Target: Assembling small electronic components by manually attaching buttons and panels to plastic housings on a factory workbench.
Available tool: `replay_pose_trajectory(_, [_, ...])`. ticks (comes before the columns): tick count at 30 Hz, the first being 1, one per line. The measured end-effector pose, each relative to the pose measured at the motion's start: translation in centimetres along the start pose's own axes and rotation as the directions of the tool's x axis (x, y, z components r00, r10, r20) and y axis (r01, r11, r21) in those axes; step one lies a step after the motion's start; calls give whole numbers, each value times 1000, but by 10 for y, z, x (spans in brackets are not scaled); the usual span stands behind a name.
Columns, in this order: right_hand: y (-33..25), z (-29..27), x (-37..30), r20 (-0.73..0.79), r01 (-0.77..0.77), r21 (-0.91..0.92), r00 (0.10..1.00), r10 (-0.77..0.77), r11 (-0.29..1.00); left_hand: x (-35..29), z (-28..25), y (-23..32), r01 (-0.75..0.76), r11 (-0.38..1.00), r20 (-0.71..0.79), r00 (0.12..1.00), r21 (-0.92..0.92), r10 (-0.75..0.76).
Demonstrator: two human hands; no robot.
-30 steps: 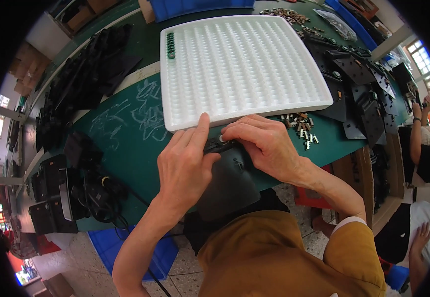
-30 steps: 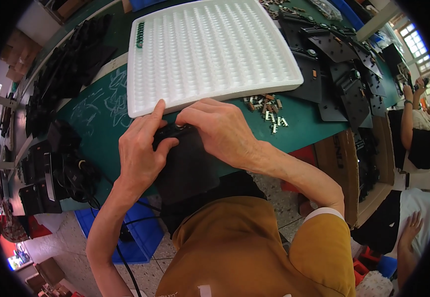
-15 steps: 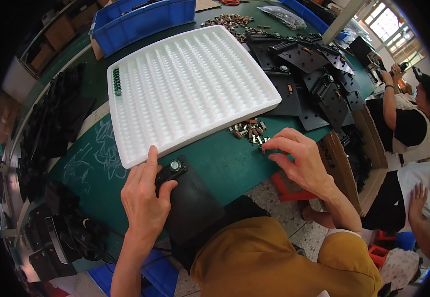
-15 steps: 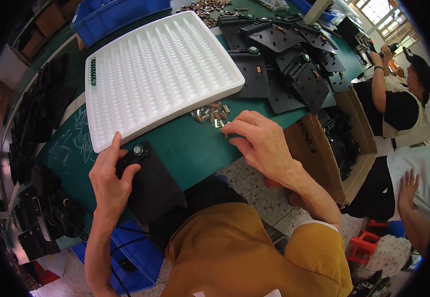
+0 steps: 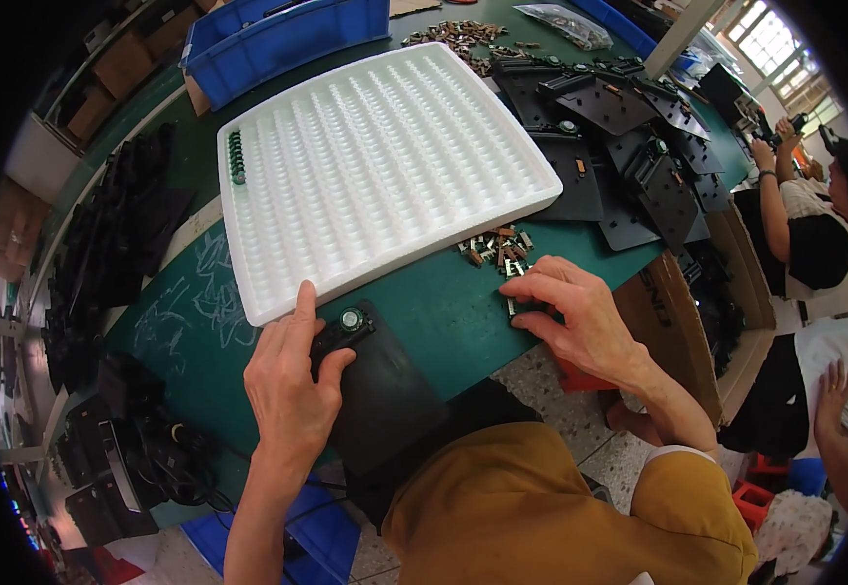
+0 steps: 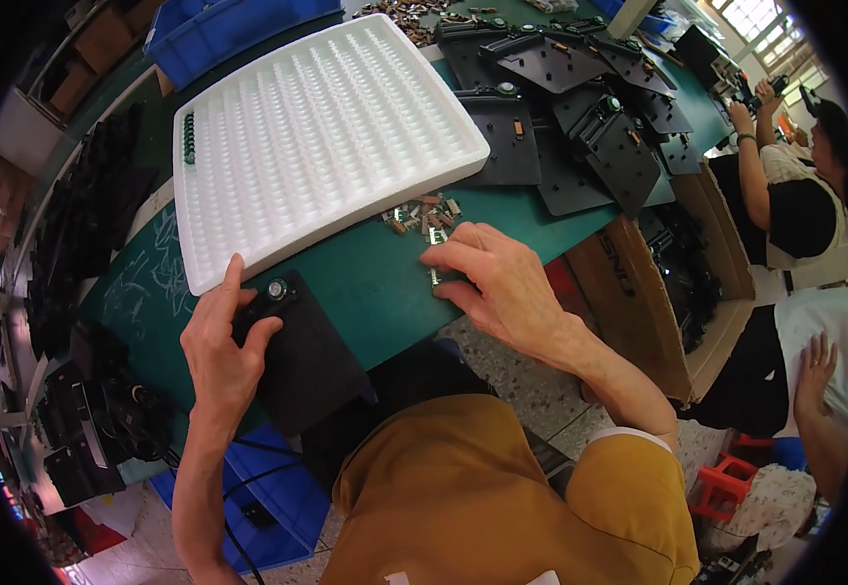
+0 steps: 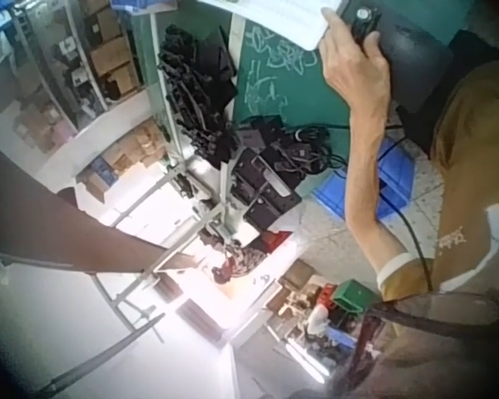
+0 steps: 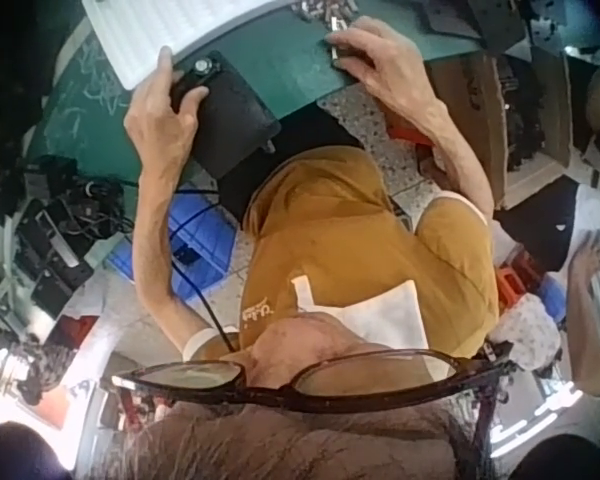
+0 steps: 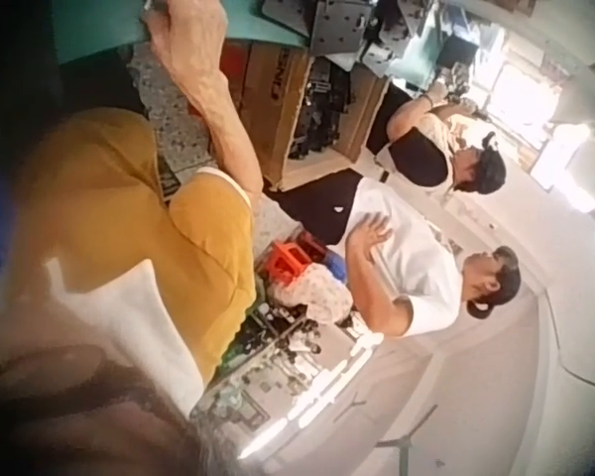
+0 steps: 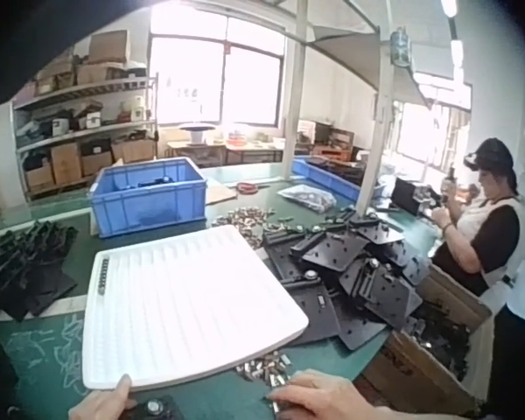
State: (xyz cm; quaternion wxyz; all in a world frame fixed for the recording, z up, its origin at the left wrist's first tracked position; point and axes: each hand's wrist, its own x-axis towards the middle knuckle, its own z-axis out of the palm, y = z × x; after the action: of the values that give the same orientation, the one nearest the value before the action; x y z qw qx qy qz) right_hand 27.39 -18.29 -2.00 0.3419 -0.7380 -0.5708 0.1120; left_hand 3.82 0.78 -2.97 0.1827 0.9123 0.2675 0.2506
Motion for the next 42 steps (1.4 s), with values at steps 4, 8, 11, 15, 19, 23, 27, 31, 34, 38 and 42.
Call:
replay_pose_trajectory(4, [-1,3,-2,19,53,-72,998,-52,996,2,-3,3,26,1000,52,998,-5,-26])
replay_pose_trajectory(8, [-3,4,0,5,76,-83,997,-75,994,2,-3,3,24,1000,48,999,-1,-24])
replay_pose_trajectory(11, [-1,5,1,36,109,-60,994,-107,992,1,-3,3,26,1000,50,998,-2,-26])
replay_pose_trajectory(15, [-4,6,2,35,117,-87,993,-114,989,2,-1,3,21,1000,40,999,-4,-21])
replay_pose_trajectory(19, [-4,9,8,-6,97,-69,995,-98,993,1,-1,4,24,1000,36,999,-1,-24])
replay_pose_trajectory(23, [4,17,18,-39,143,-7,989,-143,990,0,-1,3,28,1000,38,999,-2,-28])
replay_pose_trajectory(27, [2,17,25,-2,156,-51,988,-156,986,1,-2,5,27,1000,37,999,-7,-26])
replay_pose_trajectory(31, [-4,10,27,93,95,-146,992,-82,985,1,-1,4,2,1000,28,1000,-11,-2])
replay_pose_trajectory(34, [-5,6,27,131,80,-144,989,-61,986,1,-2,4,1,1000,25,1000,-1,-1])
replay_pose_trajectory(38, [-2,4,26,146,61,-53,988,-52,997,1,-1,3,7,1000,10,1000,0,-7])
replay_pose_trajectory(42, [0,5,27,163,98,-102,983,-81,990,2,0,4,-1,1000,11,1000,19,1])
